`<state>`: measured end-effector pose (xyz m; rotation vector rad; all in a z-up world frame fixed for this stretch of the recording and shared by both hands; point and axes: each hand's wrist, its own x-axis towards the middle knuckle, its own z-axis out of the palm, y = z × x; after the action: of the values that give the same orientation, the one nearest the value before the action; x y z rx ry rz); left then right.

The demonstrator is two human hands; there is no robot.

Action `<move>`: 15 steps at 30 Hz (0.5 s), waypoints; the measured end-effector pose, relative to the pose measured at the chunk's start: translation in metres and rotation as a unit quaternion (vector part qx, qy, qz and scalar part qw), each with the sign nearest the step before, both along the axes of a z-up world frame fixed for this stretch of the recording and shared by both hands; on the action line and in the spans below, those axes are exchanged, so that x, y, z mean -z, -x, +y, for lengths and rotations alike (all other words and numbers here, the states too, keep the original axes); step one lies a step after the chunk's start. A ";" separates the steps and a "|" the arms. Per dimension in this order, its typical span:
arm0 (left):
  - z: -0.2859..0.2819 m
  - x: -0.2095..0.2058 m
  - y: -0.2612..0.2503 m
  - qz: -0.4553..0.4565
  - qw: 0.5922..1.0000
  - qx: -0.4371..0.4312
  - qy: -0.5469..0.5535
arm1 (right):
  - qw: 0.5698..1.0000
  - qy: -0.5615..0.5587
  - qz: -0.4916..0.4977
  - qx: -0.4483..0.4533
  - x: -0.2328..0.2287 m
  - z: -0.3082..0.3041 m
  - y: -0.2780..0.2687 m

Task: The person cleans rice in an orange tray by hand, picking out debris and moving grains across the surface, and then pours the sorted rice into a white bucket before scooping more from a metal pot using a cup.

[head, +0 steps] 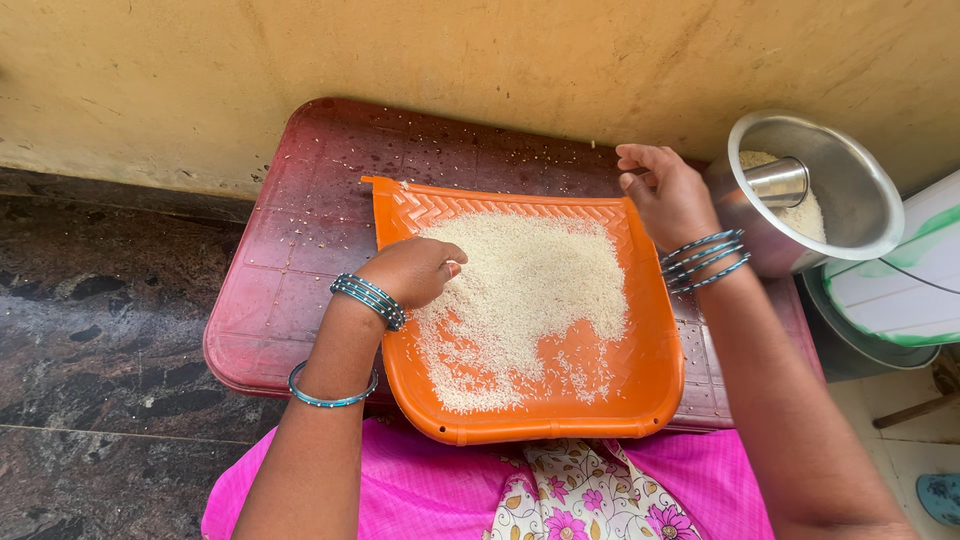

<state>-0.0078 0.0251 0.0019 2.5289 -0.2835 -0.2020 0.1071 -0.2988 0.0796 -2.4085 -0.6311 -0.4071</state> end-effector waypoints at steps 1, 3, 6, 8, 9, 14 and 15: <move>0.001 0.000 0.000 0.005 1.000 -0.005 0.002 | 0.996 0.022 0.082 -0.024 -0.006 -0.004 -0.002; 0.002 0.001 0.000 0.011 1.000 -0.010 0.004 | 0.984 0.045 0.165 -0.047 -0.005 -0.007 0.002; 0.007 0.002 0.001 0.009 1.000 -0.012 -0.004 | 0.937 0.177 0.261 -0.153 0.014 -0.008 0.031; 0.008 0.002 0.002 0.018 0.999 -0.024 -0.016 | 0.882 0.251 0.351 -0.186 0.024 -0.011 0.052; 0.009 0.002 0.002 0.019 0.999 -0.026 -0.016 | 0.882 0.253 0.352 -0.188 0.026 -0.014 0.055; 0.004 0.000 0.005 0.034 0.998 -0.039 -0.024 | 0.927 0.188 0.325 -0.002 0.033 -0.037 0.045; 0.003 -0.002 0.004 0.033 0.998 -0.038 -0.025 | 0.927 0.187 0.324 -0.001 0.040 -0.037 0.043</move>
<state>-0.0118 0.0282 0.0037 2.5706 -0.1588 -0.2649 0.0639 -0.3356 0.0397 -2.6692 -0.4272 0.5544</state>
